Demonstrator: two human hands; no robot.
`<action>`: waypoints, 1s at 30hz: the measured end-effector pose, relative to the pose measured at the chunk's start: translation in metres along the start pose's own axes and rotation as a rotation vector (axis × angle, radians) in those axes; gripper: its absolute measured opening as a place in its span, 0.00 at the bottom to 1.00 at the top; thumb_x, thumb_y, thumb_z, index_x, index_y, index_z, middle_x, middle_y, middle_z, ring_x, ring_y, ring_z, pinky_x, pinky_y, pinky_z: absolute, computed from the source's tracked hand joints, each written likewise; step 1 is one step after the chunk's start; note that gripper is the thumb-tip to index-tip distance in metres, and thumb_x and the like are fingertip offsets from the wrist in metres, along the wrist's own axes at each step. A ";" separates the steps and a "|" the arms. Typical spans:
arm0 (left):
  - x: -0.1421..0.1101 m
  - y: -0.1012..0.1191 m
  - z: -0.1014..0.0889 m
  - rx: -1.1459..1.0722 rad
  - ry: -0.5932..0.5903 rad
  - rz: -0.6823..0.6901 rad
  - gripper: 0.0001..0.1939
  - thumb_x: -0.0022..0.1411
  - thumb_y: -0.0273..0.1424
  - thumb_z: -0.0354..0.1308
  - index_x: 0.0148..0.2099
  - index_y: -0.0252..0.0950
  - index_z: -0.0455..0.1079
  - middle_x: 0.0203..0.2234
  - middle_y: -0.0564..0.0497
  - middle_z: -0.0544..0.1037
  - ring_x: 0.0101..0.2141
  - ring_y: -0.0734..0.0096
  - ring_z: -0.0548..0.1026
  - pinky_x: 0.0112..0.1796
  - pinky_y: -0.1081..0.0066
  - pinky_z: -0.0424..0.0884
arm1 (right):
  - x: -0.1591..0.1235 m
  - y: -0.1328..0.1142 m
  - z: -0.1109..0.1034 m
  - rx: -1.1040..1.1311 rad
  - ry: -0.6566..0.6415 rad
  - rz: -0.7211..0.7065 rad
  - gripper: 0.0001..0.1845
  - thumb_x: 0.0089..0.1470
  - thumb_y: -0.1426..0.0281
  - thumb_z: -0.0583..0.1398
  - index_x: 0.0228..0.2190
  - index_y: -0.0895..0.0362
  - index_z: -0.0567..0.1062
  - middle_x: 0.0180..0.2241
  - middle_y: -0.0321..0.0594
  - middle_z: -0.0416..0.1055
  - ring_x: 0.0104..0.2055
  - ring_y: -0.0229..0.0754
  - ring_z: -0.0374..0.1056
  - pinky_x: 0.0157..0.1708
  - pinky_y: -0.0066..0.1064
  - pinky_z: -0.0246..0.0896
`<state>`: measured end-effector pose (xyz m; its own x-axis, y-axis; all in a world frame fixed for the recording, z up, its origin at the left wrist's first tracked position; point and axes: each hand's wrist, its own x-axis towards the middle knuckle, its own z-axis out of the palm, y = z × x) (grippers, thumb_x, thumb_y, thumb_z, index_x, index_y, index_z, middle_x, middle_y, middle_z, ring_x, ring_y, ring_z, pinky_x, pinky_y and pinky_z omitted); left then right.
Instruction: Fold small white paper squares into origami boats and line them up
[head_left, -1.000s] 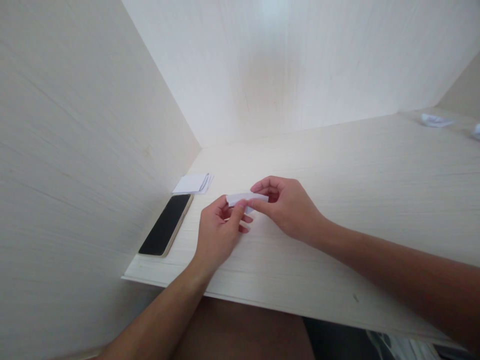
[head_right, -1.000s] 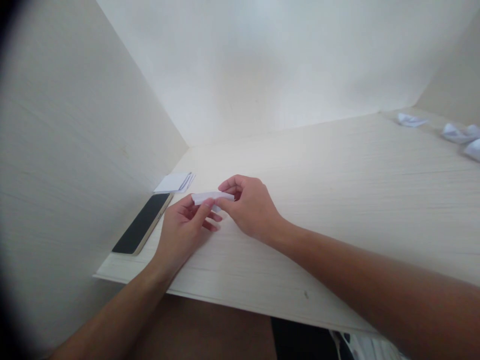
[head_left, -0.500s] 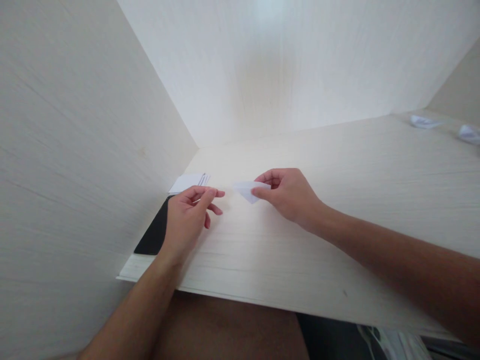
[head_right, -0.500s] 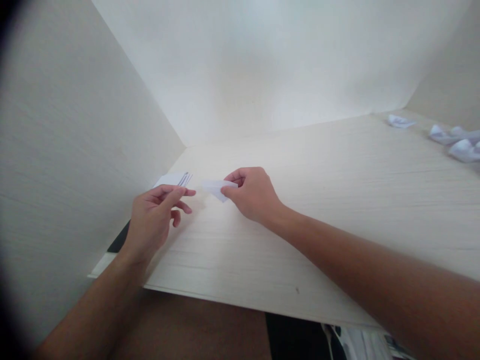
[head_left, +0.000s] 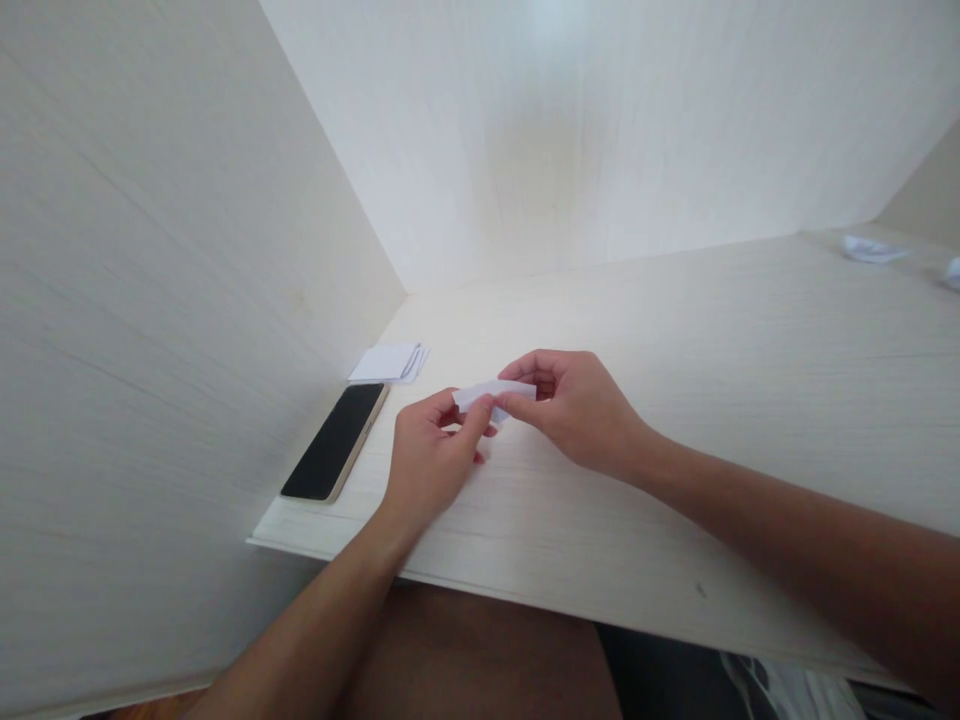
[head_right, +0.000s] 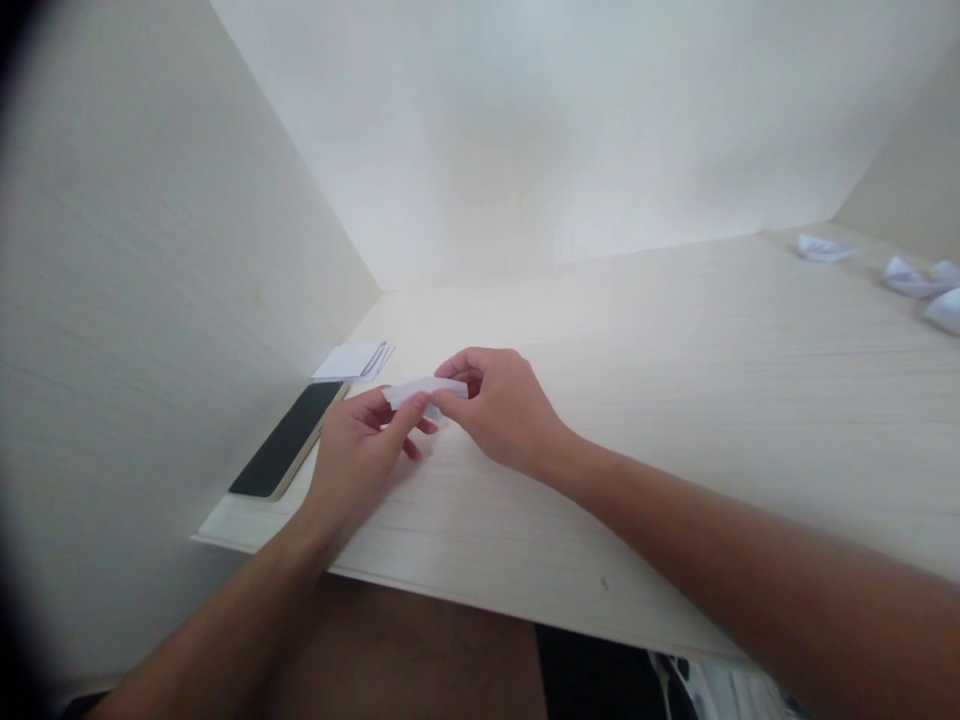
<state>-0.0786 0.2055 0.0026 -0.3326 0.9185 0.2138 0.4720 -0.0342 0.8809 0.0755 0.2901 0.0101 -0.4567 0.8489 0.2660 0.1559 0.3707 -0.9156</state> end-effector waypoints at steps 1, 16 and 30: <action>0.000 0.001 -0.001 -0.001 0.000 0.007 0.15 0.65 0.41 0.64 0.38 0.33 0.82 0.25 0.49 0.83 0.22 0.72 0.78 0.21 0.77 0.75 | 0.001 0.000 0.000 -0.005 -0.009 -0.003 0.07 0.49 0.71 0.69 0.33 0.60 0.82 0.25 0.37 0.78 0.26 0.38 0.68 0.26 0.30 0.61; 0.005 0.002 -0.008 -0.072 0.054 -0.036 0.15 0.63 0.41 0.65 0.34 0.33 0.83 0.23 0.49 0.83 0.20 0.73 0.77 0.20 0.77 0.74 | 0.014 0.012 -0.010 0.123 -0.073 0.087 0.06 0.48 0.77 0.70 0.27 0.57 0.79 0.25 0.38 0.80 0.28 0.39 0.74 0.28 0.29 0.65; 0.009 -0.011 -0.006 -0.304 0.141 0.109 0.19 0.57 0.34 0.72 0.37 0.39 0.62 0.25 0.61 0.71 0.27 0.74 0.80 0.31 0.71 0.83 | 0.010 0.012 -0.007 0.089 -0.032 -0.097 0.14 0.50 0.74 0.66 0.25 0.53 0.65 0.22 0.30 0.67 0.26 0.37 0.64 0.27 0.30 0.58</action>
<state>-0.0913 0.2117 -0.0030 -0.4131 0.8402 0.3512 0.2533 -0.2644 0.9306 0.0791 0.3057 0.0036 -0.4939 0.7976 0.3464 0.0315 0.4146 -0.9095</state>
